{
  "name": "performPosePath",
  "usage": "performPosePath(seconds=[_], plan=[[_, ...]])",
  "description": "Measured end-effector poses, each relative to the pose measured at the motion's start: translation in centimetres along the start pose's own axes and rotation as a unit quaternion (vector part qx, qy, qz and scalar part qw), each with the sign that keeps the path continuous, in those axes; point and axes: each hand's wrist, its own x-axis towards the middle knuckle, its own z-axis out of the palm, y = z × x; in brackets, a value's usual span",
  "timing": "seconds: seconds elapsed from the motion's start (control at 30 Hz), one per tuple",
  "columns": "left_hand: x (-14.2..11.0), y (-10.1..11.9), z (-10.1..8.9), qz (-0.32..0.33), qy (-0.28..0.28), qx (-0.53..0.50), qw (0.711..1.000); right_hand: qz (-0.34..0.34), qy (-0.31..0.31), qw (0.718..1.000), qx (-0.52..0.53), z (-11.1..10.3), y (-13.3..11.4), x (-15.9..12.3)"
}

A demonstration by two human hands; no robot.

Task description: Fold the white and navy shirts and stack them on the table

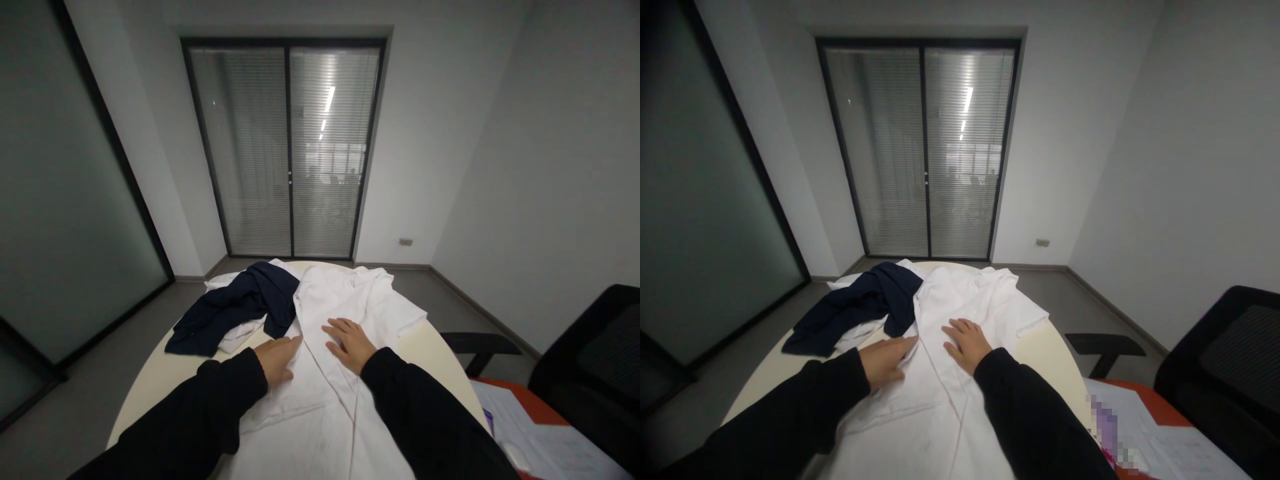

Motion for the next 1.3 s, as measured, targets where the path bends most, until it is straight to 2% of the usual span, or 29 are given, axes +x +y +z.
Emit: performPosePath(seconds=[0.13,0.23,0.5,0.73,0.9,1.0,1.1,1.2,1.3], plan=[[-1.4,-0.5,1.8,0.005,-0.049,0.027,0.998,-0.006,-0.005,1.0,0.014,-0.2,-0.5,-0.1],[-2.4,-0.4,2.4,0.033,-0.068,0.023,0.997,-0.007,-0.005,1.0,0.018,-0.2,-0.6,-0.1],[-3.6,1.0,3.1,0.045,-0.075,0.028,0.996,-0.014,-0.001,1.0,0.018,0.3,0.0,0.1],[-4.3,2.4,3.7,0.087,-0.024,-0.008,0.996,-0.017,0.004,1.0,0.015,0.3,-0.1,0.1],[-4.7,3.4,4.3,0.064,-0.055,-0.003,0.996,-0.016,0.005,1.0,0.019,-0.1,-0.3,0.2],[-5.2,3.7,4.8,0.069,-0.055,0.016,0.996,-0.018,-0.005,0.999,0.029,-0.7,-0.6,0.5],[-5.5,3.7,5.2,0.087,-0.05,0.017,0.995,0.02,-0.039,0.998,0.048,-1.8,-1.9,1.6],[-5.5,3.6,5.3,0.095,-0.048,0.022,0.994,0.122,-0.073,0.988,0.055,-2.7,-4.5,3.6],[-5.3,3.8,5.4,0.107,-0.058,0.029,0.992,0.206,-0.033,0.977,0.041,-3.1,-7.8,5.7]])
